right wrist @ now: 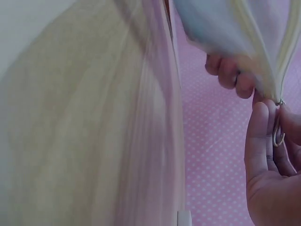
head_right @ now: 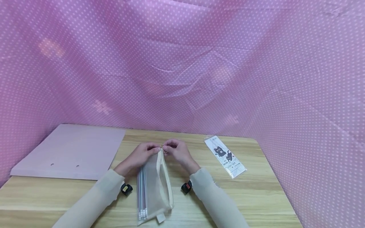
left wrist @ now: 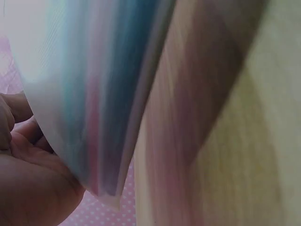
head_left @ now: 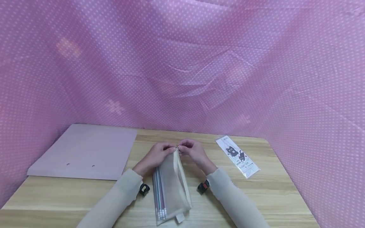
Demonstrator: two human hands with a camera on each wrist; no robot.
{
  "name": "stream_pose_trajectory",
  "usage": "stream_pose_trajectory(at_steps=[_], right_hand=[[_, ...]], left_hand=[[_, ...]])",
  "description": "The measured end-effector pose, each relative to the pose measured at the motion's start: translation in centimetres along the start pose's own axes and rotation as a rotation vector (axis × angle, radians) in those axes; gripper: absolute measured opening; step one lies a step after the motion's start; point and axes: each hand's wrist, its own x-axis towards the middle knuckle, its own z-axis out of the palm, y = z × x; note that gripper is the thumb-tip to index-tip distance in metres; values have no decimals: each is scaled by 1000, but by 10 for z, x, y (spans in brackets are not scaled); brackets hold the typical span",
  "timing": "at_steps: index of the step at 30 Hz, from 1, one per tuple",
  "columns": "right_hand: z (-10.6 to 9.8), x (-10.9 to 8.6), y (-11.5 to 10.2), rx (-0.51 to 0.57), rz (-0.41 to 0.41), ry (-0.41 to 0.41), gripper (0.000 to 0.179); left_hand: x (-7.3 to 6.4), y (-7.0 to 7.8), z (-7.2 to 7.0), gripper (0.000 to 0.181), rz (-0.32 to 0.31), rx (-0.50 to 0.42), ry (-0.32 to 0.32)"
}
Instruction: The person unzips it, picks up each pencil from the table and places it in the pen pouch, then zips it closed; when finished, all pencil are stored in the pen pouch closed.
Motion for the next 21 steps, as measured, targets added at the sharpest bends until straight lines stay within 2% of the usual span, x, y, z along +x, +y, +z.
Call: stream_pose_trajectory(at_steps=[5,11,17,21], right_hand=[[4,-1,1,-12,-48,12,21],[6,1,5,0,-70,40,20],[5,-1,6,-28,-44,53,19],[3,-1,6,-51,-11,54,18]], left_hand=[[0,-1,1,27,17,21,-10],[1,-1,-1,26,-5,45,-34],[0,0,-2,26,-47,25,-27],[0,-1,0,26,-51,7,-11]])
